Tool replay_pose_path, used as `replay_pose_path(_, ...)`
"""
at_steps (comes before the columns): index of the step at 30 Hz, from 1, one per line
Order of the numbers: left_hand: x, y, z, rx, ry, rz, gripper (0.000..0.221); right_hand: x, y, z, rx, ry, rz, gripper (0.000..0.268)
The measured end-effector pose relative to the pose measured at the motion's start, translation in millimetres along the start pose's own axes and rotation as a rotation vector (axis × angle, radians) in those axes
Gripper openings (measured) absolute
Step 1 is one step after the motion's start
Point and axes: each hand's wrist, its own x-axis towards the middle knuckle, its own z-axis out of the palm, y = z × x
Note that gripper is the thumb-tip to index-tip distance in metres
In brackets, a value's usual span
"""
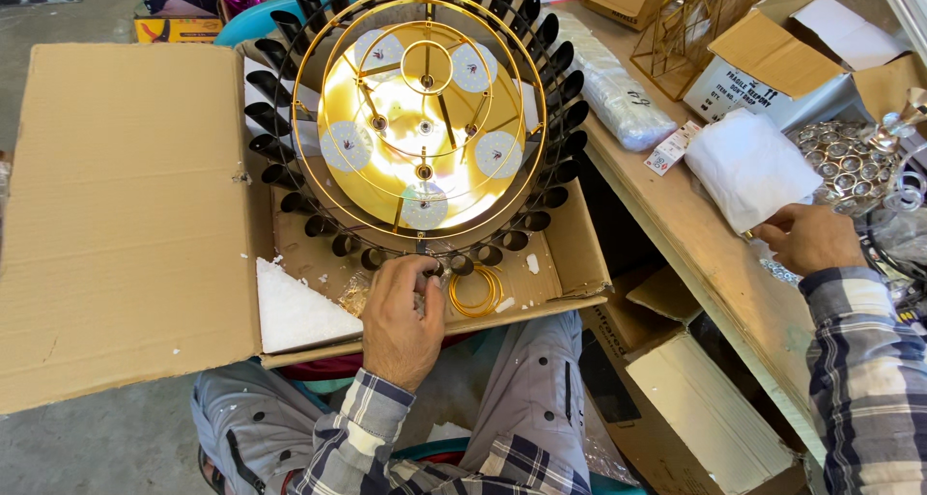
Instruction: The person assembles a gold and black chandelier by attaching black metal tubes and gold support rods to a central circular base containing LED panels.
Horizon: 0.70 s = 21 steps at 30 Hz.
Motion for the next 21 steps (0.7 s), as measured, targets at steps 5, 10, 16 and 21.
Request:
replay_pose_path(5,-4.6,-4.2,1.9,0.004,0.003,0.033,0.021,-9.0,-10.6,16.6,0.073,0.151,-0.025,0.035)
replay_pose_path(10,-0.3,8.5,16.9,-0.070,-0.108,0.071,0.026,-7.5,-3.4,36.6,0.092,0.298,-0.022,0.031)
replay_pose_path(16,2.6,39.9,52.8,-0.156,-0.212,0.154,0.022,-21.0,-13.1,25.0,0.383,0.346,0.003,0.027)
replay_pose_path(21,-2.7,62.4,91.2,-0.179,-0.324,0.168,0.021,-14.5,-16.9,32.1,0.564,0.374,0.000,0.025)
